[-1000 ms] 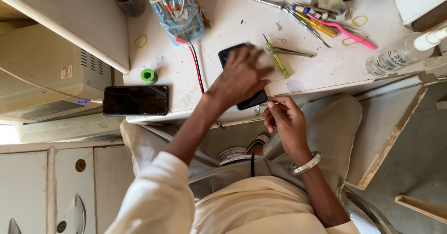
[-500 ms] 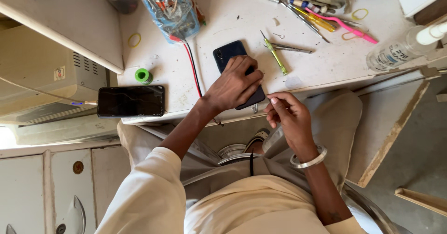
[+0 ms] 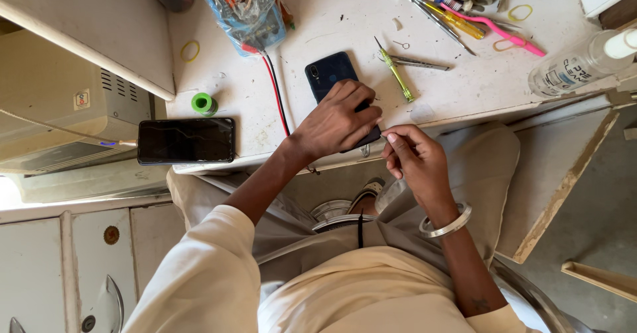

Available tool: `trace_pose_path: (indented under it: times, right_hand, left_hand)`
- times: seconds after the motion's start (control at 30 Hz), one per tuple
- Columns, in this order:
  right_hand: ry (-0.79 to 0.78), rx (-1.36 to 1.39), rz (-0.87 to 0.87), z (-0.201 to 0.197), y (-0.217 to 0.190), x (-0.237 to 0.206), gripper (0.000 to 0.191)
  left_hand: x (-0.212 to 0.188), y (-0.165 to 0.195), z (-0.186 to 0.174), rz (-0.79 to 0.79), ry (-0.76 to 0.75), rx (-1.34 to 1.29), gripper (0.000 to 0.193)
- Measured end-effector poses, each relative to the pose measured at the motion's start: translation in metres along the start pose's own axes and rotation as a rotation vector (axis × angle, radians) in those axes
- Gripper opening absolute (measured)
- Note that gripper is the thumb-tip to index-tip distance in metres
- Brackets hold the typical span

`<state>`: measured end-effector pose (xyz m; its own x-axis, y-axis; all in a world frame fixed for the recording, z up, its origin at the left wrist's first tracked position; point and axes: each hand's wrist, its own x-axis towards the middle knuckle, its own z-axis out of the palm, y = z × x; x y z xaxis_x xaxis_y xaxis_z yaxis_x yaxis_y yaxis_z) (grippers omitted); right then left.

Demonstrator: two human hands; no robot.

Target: The person pries open the back cover of a smartphone, removes the battery, and works on the internal components with a screwdriver and tweezers at a repair workbench, handling small parts and tools one at a time.

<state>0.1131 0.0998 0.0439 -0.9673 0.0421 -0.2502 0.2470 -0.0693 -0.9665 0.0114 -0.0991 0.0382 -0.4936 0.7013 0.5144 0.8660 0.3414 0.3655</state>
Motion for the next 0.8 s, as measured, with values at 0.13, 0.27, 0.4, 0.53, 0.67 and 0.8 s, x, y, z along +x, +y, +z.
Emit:
trace_pose_path:
  times: [0.13, 0.27, 0.4, 0.53, 0.67, 0.8]
  right_hand:
    - [-0.021, 0.018, 0.014, 0.001, 0.001, 0.002, 0.014]
    - [-0.050, 0.046, 0.016, 0.000, 0.000, 0.005, 0.011]
    - [-0.073, 0.058, 0.049, 0.002, -0.001, 0.004, 0.012]
    - [-0.067, 0.055, 0.105, 0.005, -0.004, 0.003, 0.013]
    - [-0.109, -0.006, 0.135, 0.003, -0.009, 0.008, 0.015]
    - [-0.154, -0.046, 0.181, -0.002, -0.012, 0.010, 0.015]
  left_hand:
    - [0.001, 0.000, 0.001, 0.052, -0.041, -0.010, 0.020]
    - [0.003, 0.001, -0.002, 0.019, -0.091, -0.059, 0.025]
    - [0.004, 0.003, -0.009, -0.004, -0.097, -0.085, 0.026]
    - [0.006, 0.009, -0.012, -0.028, -0.155, 0.065, 0.023]
    - [0.011, 0.013, -0.011, -0.004, -0.130, 0.183, 0.023]
    - [0.013, 0.012, -0.011, 0.034, -0.162, 0.180, 0.023]
